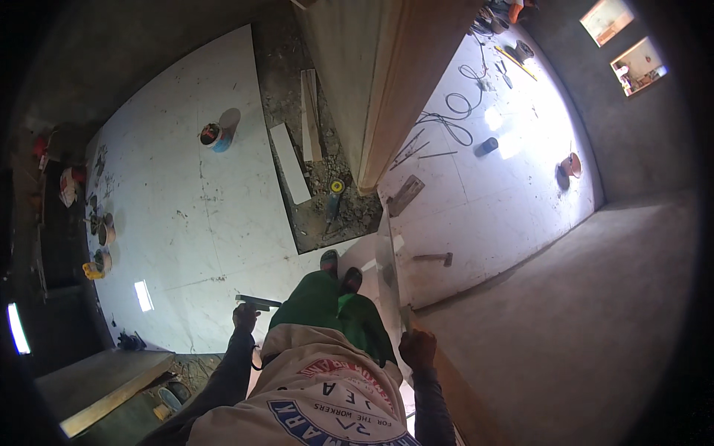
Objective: The person applies cement to the edge of a wall using a trowel and then wipes the tiled surface with a sponge. They repeat the process by picking up cement from a bucket and smoothing it along the gap between the tile and the frame.
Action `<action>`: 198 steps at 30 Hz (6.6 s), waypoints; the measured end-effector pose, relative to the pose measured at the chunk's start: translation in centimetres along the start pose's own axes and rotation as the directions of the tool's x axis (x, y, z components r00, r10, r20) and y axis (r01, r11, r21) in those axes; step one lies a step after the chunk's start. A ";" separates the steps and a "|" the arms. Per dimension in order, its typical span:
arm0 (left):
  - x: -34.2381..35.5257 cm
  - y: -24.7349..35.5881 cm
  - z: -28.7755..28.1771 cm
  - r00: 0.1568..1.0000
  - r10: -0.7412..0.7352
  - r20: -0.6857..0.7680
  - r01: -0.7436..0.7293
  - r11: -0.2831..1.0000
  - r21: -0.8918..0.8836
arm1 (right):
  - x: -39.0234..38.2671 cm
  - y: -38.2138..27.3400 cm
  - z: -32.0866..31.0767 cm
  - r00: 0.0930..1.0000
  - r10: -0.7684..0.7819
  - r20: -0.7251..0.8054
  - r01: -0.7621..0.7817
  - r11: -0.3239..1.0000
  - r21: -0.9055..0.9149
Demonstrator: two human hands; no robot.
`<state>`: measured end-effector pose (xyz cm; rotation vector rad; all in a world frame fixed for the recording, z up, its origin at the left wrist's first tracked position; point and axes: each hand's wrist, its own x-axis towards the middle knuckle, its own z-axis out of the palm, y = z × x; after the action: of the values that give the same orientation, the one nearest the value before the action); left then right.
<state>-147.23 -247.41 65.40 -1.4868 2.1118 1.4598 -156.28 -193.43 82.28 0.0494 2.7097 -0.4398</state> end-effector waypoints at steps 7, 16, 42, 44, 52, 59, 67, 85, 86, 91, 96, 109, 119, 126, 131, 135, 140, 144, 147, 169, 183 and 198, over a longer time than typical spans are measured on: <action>-2.3 -1.9 -0.5 0.992 -0.130 -0.009 0.129 0.978 0.166 | 2.5 -0.6 -2.3 0.995 -0.070 0.070 0.071 0.997 -0.013; -2.3 -6.2 -1.1 0.970 -0.219 -0.104 0.227 0.971 0.072 | 8.3 -3.1 -3.4 0.984 -0.172 0.053 0.171 0.985 0.032; 24.4 12.9 -8.5 0.937 -0.350 -0.020 0.350 0.933 0.080 | 38.9 -25.0 -4.1 0.988 0.082 0.130 -0.092 0.993 0.076; 24.2 11.7 -8.7 0.944 -0.330 -0.032 0.331 0.941 0.065 | 42.2 -26.5 -3.5 0.995 -0.083 0.048 0.082 0.996 0.018; 21.1 4.9 -9.8 0.900 -0.432 -0.051 0.413 0.885 -0.215 | 57.7 -30.6 -0.9 0.993 -0.117 -0.010 0.116 0.992 -0.048; 16.6 2.7 -11.1 0.835 -0.545 -0.082 0.529 0.834 -0.155 | 72.7 -33.0 3.4 0.953 -0.259 -0.156 0.251 0.966 -0.070; 12.8 3.1 -12.0 0.718 -0.680 -0.146 0.669 0.733 -0.127 | 86.2 -37.5 6.8 0.893 -0.417 -0.169 0.434 0.897 0.081; 11.3 5.8 -9.3 0.777 -0.621 -0.108 0.609 0.784 -0.121 | 87.2 -32.9 13.6 0.981 -0.189 -0.032 0.166 0.921 -0.353; 11.8 6.3 -9.1 0.756 -0.646 -0.100 0.641 0.763 -0.086 | 86.8 -32.9 13.5 0.971 -0.229 -0.062 0.208 0.947 -0.246; 14.7 8.0 -8.1 0.720 -0.689 -0.084 0.690 0.723 -0.023 | 86.1 -31.1 14.2 0.978 -0.157 -0.134 0.110 0.946 -0.303; 15.9 7.7 -7.5 0.759 -0.647 -0.069 0.645 0.762 -0.054 | 85.3 -30.6 13.9 0.953 -0.279 -0.116 0.176 0.826 -0.535; 14.8 6.7 -7.5 0.755 -0.651 -0.083 0.642 0.759 -0.113 | 83.2 -34.2 10.9 0.963 -0.251 -0.098 0.146 0.791 -0.594; 15.5 2.5 -5.8 0.882 -0.470 -0.031 0.462 0.876 -0.136 | 75.5 -26.5 16.2 0.878 -0.400 0.262 0.448 0.498 -0.742; 19.2 7.1 -4.6 0.983 -0.181 -0.011 0.153 0.795 0.586 | 50.7 -24.5 15.5 0.873 0.303 0.383 -0.089 0.870 -0.485; 21.2 11.0 -3.9 0.987 0.014 -0.161 0.049 0.923 0.381 | 35.3 -20.5 11.9 0.760 0.412 0.502 -0.282 0.906 -0.315; 21.6 13.3 -2.0 0.972 0.162 -0.172 -0.110 0.954 0.280 | 30.0 -15.4 11.7 0.805 0.136 0.578 0.056 0.952 -0.302; 17.6 14.6 0.7 0.938 0.306 -0.162 -0.269 0.938 0.217 | 25.0 -10.1 11.1 0.855 0.122 0.504 -0.265 0.938 0.223; 10.6 15.0 1.5 0.958 0.256 -0.131 -0.276 0.946 -0.171 | 21.0 -8.2 10.3 0.745 0.379 0.549 -0.656 0.564 0.502; 5.3 15.6 1.2 0.999 -0.012 -0.040 -0.019 0.708 -0.706 | 18.8 -6.7 10.3 0.852 0.051 0.522 -0.170 0.969 0.182; -9.8 31.6 7.8 0.707 0.391 0.590 0.254 0.638 -0.727 | 11.3 -29.3 -4.0 0.981 -0.128 0.146 -0.113 0.234 0.966; -4.6 24.6 2.4 0.589 0.390 0.708 0.111 0.828 -0.549 | 13.4 -31.7 -2.1 1.000 -0.004 0.010 -0.009 0.131 0.991; 2.8 17.8 -4.7 0.280 -0.240 0.930 -0.595 0.717 0.364 | 1.7 -15.5 3.7 0.671 0.623 -0.401 -0.494 0.780 0.384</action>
<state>-161.00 -252.40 76.88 0.1137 1.6093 0.9367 -157.91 -209.32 82.98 1.2163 2.8950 -0.6269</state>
